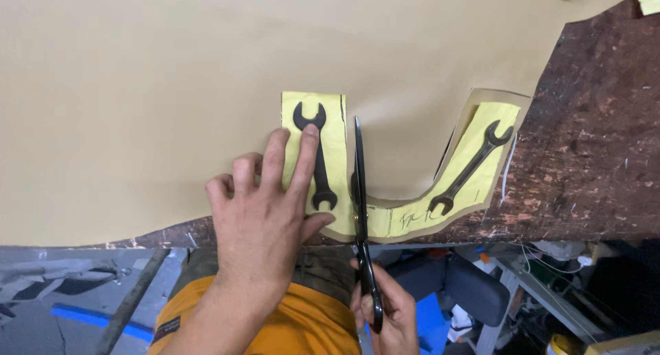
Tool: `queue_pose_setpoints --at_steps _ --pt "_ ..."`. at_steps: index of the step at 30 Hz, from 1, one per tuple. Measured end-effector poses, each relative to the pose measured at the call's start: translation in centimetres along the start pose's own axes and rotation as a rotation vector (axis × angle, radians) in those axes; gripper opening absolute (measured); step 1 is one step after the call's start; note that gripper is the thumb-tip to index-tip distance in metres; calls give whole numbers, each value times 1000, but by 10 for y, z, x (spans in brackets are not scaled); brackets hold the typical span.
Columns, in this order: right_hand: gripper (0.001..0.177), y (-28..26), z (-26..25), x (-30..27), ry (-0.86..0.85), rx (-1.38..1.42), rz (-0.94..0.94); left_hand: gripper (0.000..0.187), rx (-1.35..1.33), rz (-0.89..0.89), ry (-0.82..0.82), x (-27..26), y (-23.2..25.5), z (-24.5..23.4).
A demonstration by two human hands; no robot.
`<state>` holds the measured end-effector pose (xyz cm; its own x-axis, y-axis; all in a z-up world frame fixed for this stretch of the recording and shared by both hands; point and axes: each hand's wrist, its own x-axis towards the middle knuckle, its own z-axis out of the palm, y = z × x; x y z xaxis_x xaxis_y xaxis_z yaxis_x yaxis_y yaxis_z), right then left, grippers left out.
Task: The person places a yellow paper template on a large sheet of cardboard and secures it with two wrenches. They then use scissors to cut the cardboard along the template's outline, producing a shaped piece.
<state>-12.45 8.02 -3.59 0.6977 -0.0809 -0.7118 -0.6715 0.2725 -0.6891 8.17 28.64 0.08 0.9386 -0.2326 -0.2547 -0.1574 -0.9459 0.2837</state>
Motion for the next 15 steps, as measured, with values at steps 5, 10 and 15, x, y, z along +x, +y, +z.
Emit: queue_pose_setpoints --at_steps 5,10,15 --pt "58 -8 8 2 5 0 0 116 8 3 -1 0 0 0" --pt "59 -15 16 9 -13 29 -47 115 19 1 -6 1 0 -1" --pt "60 -21 23 16 16 54 10 114 0 -4 0 2 -3 2"
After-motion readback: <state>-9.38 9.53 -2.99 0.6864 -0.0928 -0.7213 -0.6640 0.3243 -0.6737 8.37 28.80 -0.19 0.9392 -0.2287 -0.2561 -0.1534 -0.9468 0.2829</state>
